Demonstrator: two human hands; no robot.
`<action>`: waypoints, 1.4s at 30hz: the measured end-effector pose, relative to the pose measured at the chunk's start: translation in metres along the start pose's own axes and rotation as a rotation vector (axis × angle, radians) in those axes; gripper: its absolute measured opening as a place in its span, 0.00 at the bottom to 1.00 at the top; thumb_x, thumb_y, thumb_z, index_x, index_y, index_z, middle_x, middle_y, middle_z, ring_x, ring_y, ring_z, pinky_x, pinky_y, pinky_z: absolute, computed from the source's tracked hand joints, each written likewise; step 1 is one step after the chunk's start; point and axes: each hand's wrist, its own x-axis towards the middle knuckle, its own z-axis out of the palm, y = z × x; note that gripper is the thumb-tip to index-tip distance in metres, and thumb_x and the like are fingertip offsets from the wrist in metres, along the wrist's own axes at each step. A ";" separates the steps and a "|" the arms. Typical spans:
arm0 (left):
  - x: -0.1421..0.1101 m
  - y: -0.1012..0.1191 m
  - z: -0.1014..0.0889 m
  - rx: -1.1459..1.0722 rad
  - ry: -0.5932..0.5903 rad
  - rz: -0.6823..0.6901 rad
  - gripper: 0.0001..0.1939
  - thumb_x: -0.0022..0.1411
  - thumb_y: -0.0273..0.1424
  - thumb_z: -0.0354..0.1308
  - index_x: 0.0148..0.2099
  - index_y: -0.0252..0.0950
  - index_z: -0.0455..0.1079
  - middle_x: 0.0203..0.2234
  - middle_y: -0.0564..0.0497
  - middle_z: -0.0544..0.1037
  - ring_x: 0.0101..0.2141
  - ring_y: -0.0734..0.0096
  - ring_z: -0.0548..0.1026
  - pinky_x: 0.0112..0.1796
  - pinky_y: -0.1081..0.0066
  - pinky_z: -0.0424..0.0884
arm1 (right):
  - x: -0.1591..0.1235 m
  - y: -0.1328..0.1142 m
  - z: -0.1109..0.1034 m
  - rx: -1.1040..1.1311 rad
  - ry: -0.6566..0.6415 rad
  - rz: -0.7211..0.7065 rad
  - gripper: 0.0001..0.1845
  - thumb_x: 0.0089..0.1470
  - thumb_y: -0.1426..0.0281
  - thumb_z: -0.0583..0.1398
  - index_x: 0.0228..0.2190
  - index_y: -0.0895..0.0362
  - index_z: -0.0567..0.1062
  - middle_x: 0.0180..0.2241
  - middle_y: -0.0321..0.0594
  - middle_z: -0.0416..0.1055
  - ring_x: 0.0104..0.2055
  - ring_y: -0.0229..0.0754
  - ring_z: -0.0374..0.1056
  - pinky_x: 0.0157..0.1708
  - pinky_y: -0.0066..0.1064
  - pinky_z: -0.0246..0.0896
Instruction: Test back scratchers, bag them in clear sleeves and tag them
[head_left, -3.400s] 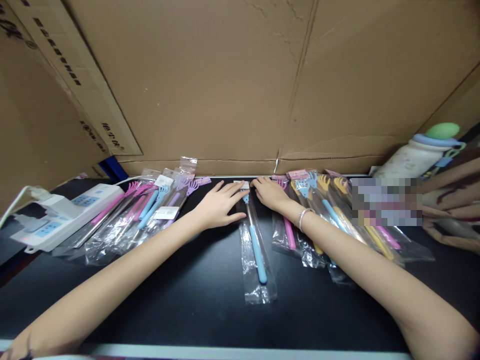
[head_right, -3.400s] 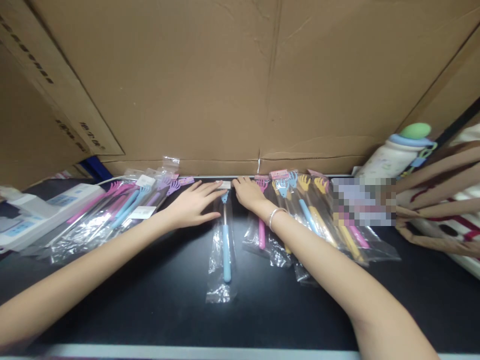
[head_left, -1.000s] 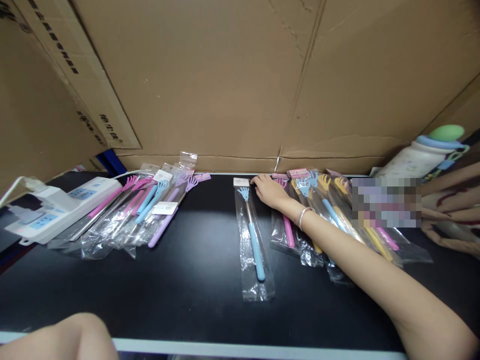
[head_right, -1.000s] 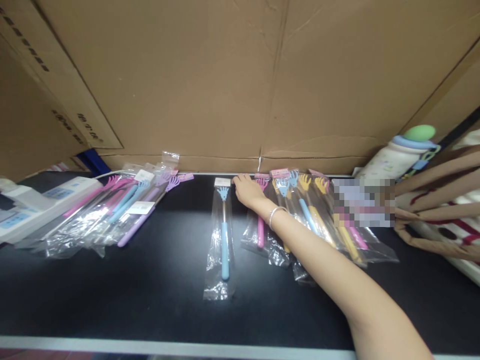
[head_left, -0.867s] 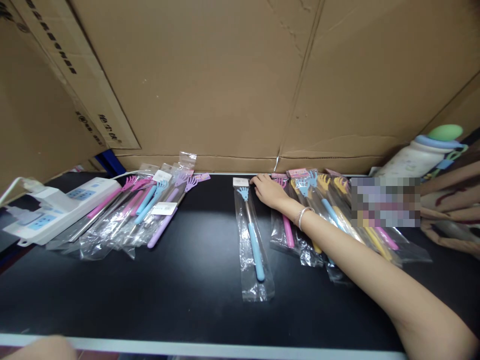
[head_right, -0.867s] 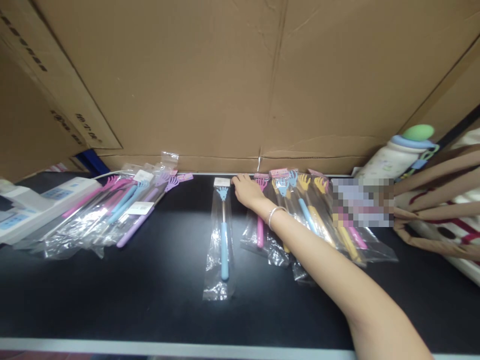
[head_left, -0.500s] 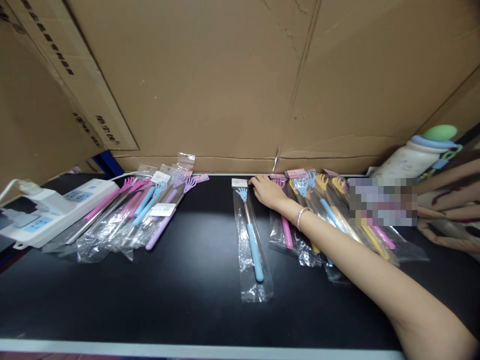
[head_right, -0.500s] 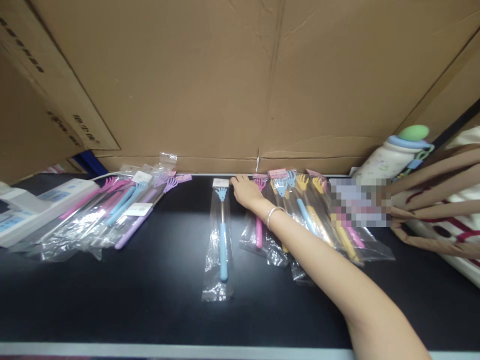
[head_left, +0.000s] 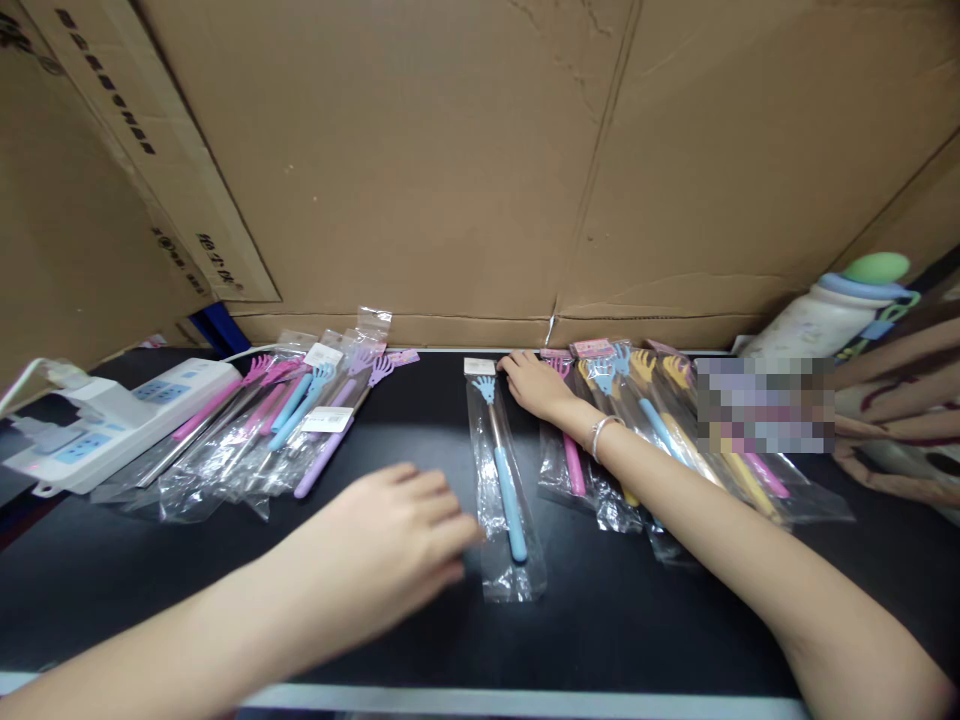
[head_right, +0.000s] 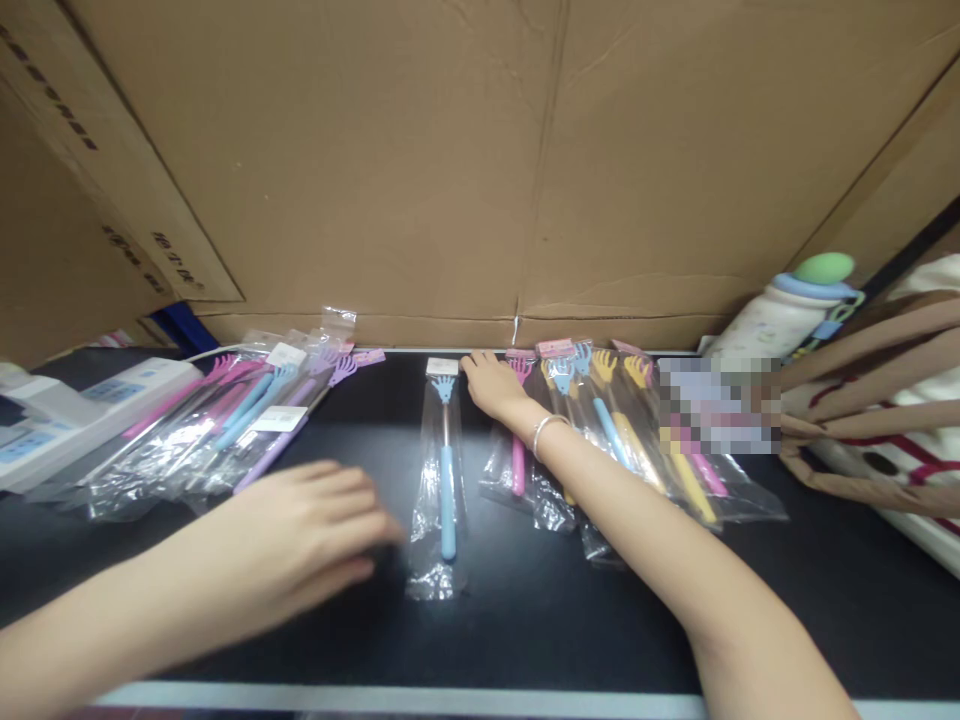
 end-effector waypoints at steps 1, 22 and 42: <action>0.024 -0.015 -0.010 -0.001 -0.048 -0.010 0.10 0.66 0.37 0.49 0.45 0.42 0.69 0.39 0.50 0.75 0.42 0.64 0.72 0.44 0.64 0.69 | 0.000 0.000 0.000 -0.001 0.001 0.000 0.17 0.57 0.77 0.48 0.46 0.61 0.68 0.49 0.50 0.66 0.52 0.47 0.59 0.50 0.36 0.56; 0.127 -0.078 0.031 -0.054 0.185 -0.227 0.20 0.66 0.42 0.46 0.56 0.39 0.61 0.50 0.46 0.70 0.51 0.60 0.67 0.49 0.61 0.66 | 0.000 0.000 0.001 0.017 0.015 0.009 0.16 0.58 0.76 0.49 0.46 0.58 0.68 0.48 0.48 0.66 0.51 0.47 0.59 0.47 0.36 0.57; 0.151 -0.108 0.049 -0.128 0.162 -0.348 0.24 0.67 0.47 0.40 0.57 0.40 0.60 0.56 0.51 0.67 0.54 0.60 0.63 0.52 0.58 0.62 | 0.006 0.002 0.002 0.090 0.051 -0.003 0.14 0.61 0.72 0.48 0.41 0.60 0.72 0.43 0.46 0.69 0.48 0.44 0.61 0.47 0.33 0.56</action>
